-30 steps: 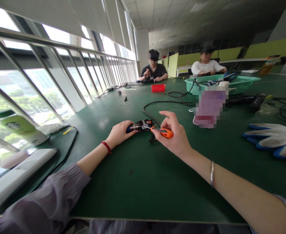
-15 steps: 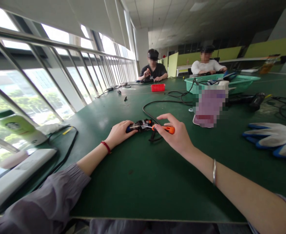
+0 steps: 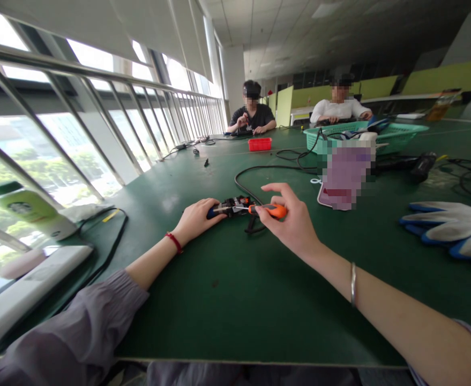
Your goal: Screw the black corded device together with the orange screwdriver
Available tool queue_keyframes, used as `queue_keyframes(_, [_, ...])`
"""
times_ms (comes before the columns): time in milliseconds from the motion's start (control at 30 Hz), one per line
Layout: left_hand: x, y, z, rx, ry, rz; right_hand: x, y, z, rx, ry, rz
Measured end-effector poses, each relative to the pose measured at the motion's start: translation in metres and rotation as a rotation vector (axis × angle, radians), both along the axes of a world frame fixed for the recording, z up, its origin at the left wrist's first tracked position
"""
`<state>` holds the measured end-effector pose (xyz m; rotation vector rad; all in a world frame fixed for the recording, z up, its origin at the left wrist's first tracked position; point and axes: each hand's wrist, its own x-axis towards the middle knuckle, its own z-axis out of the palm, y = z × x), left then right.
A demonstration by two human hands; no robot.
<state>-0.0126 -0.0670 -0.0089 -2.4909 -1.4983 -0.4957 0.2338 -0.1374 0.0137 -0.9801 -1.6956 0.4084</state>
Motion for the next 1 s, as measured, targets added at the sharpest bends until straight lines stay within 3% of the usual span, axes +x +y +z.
queue_keyframes(100, [-0.0001,0.0001,-0.0004,0.005,0.000,-0.005,-0.0001,0.0018,-0.0017,0.101,0.044,0.033])
queue_keyframes(300, [0.0001,0.0002,-0.0014,0.016,-0.004,-0.014,0.0002,0.0001,-0.0040,-0.162,-0.024,0.102])
queue_keyframes(467, [0.0006,-0.0003,-0.0005,0.010,-0.003,-0.005,0.0002,0.0014,-0.0032,0.046,0.006,0.052])
queue_keyframes(700, [-0.0008,-0.0012,0.0002,-0.001,-0.008,-0.006,-0.0009,-0.0013,-0.0003,-0.128,-0.043,0.049])
queue_keyframes(867, [-0.0022,-0.0007,-0.0001,-0.009,-0.013,-0.012,-0.0013,0.0004,-0.0011,0.072,0.026,0.050])
queue_keyframes(1000, [-0.0028,-0.0004,-0.0005,0.005,-0.005,-0.016,-0.0004,-0.0006,-0.0001,-0.084,0.015,0.092])
